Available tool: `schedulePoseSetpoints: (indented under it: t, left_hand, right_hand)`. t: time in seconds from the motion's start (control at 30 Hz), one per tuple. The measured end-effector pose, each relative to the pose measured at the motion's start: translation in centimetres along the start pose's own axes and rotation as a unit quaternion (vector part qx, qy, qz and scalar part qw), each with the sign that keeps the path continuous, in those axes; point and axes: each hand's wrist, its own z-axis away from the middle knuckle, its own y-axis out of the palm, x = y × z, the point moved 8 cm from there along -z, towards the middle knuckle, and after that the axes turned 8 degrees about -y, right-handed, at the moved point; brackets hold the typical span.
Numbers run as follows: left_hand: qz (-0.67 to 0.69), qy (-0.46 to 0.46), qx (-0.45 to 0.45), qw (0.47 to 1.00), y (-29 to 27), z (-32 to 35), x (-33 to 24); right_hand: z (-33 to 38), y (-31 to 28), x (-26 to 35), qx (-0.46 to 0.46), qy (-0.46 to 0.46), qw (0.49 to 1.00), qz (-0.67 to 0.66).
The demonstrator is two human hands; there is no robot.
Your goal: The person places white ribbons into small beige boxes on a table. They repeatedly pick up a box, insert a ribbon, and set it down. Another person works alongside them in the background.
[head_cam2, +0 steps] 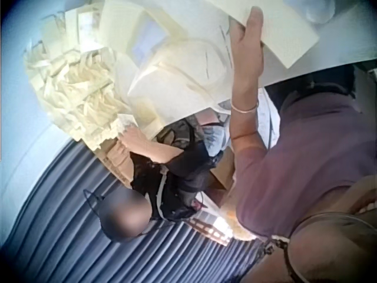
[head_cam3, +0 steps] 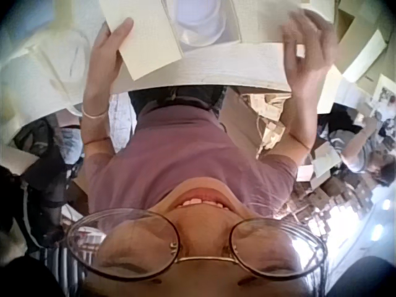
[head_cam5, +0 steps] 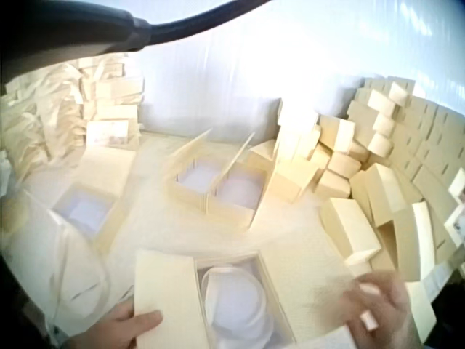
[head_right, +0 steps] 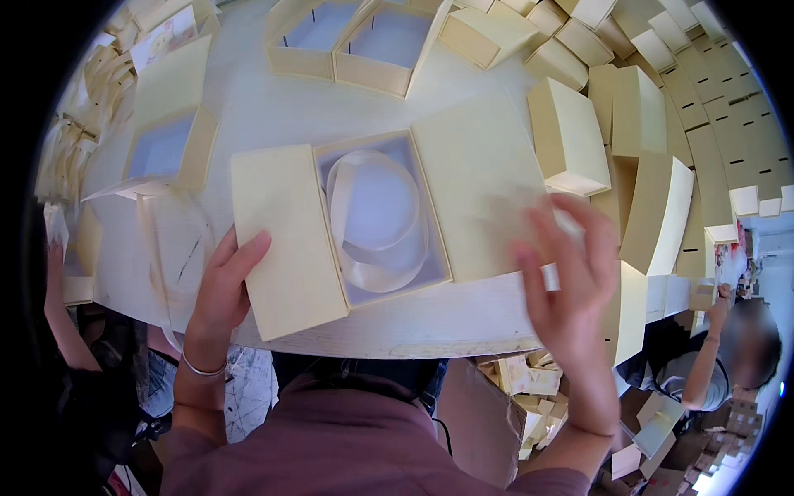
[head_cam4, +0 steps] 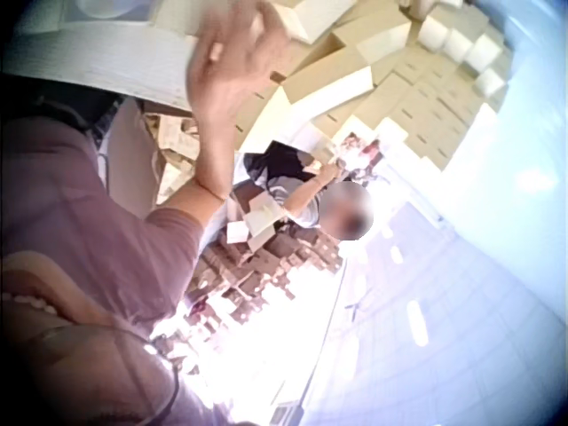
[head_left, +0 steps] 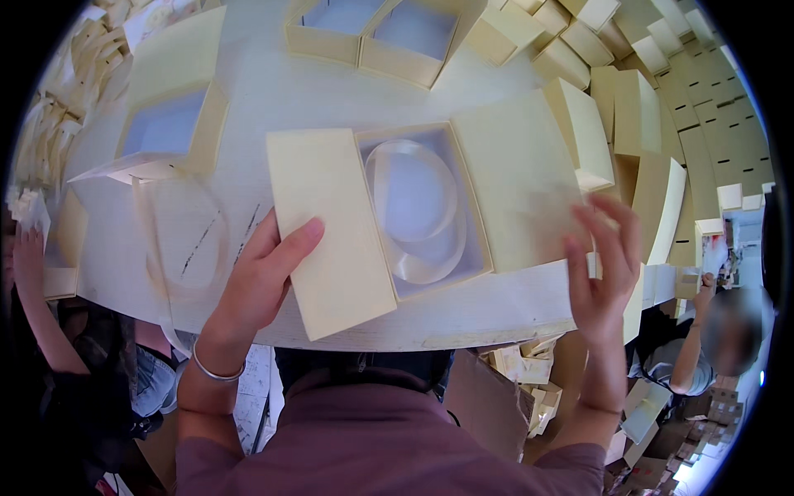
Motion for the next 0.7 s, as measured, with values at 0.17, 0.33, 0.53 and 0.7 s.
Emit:
schedulePoseSetpoints:
  t: [0.17, 0.33, 0.53, 0.7]
  left_hand:
    - [-0.059, -0.002, 0.045, 0.997, 1.5, -0.5, -0.2]
    - [-0.116, 0.002, 0.061, 0.991, 1.7, -0.4, -0.4]
    - [-0.263, 0.283, -0.037, 0.921, 2.9, 0.6, -6.0]
    - [-0.471, 0.441, 0.005, 0.764, 10.0, 1.8, -11.9]
  right_hand:
    - [-3.5, 8.7, 4.9, 0.284, 0.003, 0.932, -0.226]
    - [-3.5, 11.5, 4.3, 0.338, 0.107, 0.852, -0.385]
    - [-5.6, 3.6, -0.7, 0.048, 0.225, 0.762, -0.606]
    - [-6.2, 1.3, 0.3, 0.102, 0.198, 0.756, -0.616]
